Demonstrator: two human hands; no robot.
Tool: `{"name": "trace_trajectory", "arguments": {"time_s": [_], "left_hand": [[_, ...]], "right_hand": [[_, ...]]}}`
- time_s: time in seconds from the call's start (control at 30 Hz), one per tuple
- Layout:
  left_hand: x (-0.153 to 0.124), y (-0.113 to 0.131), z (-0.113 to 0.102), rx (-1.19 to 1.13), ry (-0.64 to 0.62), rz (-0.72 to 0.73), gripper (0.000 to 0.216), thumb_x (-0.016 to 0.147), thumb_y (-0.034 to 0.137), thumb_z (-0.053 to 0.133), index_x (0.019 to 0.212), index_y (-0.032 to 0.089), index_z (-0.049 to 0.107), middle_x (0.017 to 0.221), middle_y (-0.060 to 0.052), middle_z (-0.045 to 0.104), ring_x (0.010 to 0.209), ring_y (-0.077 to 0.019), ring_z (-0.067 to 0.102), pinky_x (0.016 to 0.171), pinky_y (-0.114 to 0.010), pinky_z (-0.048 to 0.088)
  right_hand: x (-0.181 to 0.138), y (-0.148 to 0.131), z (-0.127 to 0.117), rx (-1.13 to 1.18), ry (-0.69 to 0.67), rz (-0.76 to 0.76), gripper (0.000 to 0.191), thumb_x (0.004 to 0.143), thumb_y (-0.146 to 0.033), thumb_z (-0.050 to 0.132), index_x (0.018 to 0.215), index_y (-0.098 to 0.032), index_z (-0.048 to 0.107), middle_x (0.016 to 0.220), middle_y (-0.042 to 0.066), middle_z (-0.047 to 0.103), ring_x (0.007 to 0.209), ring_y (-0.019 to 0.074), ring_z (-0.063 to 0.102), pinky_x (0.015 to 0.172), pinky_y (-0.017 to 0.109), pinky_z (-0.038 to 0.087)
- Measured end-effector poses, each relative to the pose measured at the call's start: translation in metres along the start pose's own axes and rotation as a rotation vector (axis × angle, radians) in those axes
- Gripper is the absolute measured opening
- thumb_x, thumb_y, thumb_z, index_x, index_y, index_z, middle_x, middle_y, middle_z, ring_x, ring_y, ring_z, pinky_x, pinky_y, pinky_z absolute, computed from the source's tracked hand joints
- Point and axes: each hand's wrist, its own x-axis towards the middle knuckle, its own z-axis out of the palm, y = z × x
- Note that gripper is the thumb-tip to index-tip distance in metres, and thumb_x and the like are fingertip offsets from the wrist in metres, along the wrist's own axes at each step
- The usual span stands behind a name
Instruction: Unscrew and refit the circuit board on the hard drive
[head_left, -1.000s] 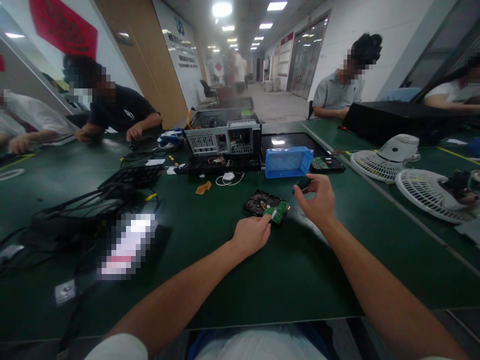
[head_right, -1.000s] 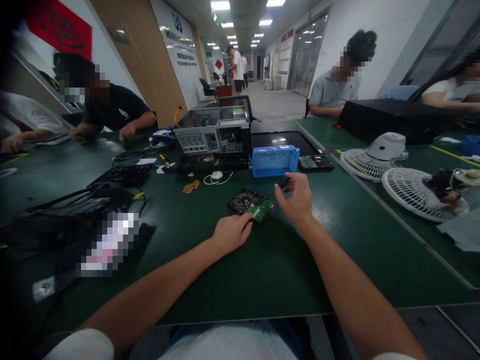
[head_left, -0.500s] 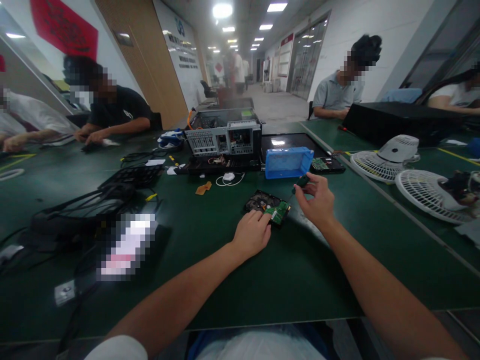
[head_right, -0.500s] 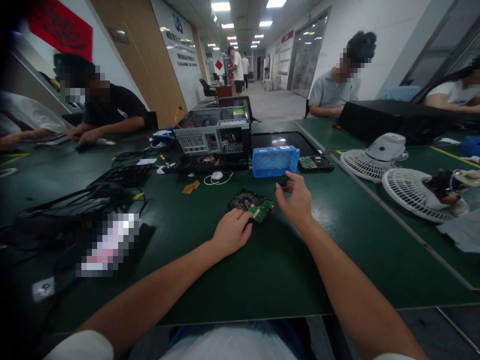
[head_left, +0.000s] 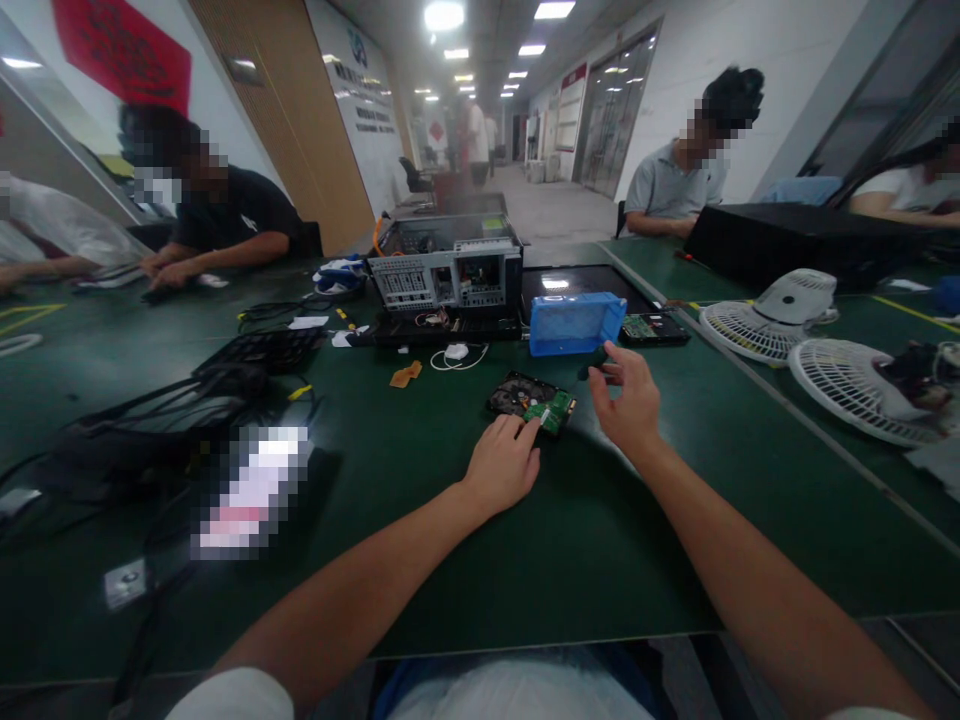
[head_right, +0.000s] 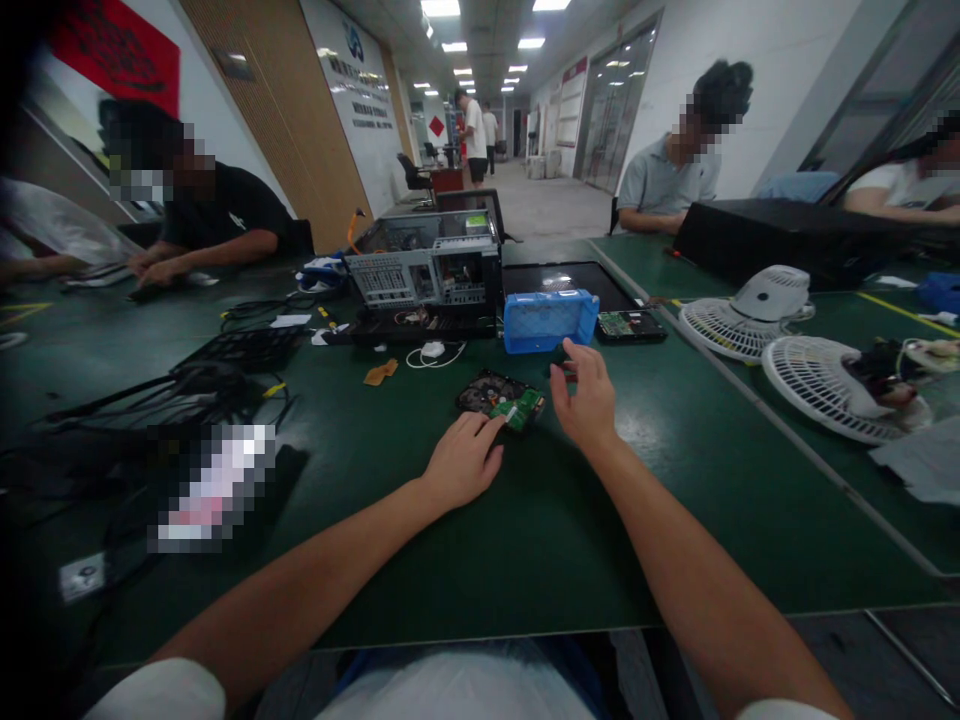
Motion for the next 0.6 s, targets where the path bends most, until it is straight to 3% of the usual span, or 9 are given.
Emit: {"name": "trace_trajectory", "arguments": {"time_s": [0.27,0.43,0.6], "left_hand": [[-0.0010,-0.0004,0.0006,-0.006,0.008,0.009,0.048,0.099,0.028,0.053,0.145,0.017,0.050,0.126,-0.013,0.059,0.117,-0.0282,0.054,0.099,-0.043,0.051],[-0.0010,0.0002,-0.0018,-0.023,-0.005,0.006,0.049,0.099,0.029,0.052,0.146,0.017,0.049,0.127,-0.012,0.059,0.118,-0.0279,0.054,0.099,-0.043,0.051],[-0.0010,0.0012,-0.0044,-0.034,-0.014,-0.002,0.048,0.099,0.029,0.052,0.146,0.019,0.049,0.128,-0.012,0.060,0.118,-0.0275,0.054,0.098,-0.042,0.051]], "right_hand": [[0.0004,0.0045,0.0026,-0.033,0.064,0.077,0.047,0.096,-0.036,0.064,0.139,-0.022,0.052,0.132,0.014,0.064,0.089,0.0237,0.071,0.074,0.041,0.066],[0.0008,0.0062,0.0000,-0.049,0.044,0.011,0.044,0.098,-0.035,0.063,0.139,-0.022,0.055,0.125,0.013,0.066,0.092,0.0252,0.071,0.087,0.047,0.063],[0.0046,0.0033,-0.0028,-0.070,0.061,-0.002,0.039,0.096,-0.035,0.065,0.133,-0.023,0.060,0.119,0.013,0.063,0.094,0.0263,0.067,0.086,0.048,0.062]]}}
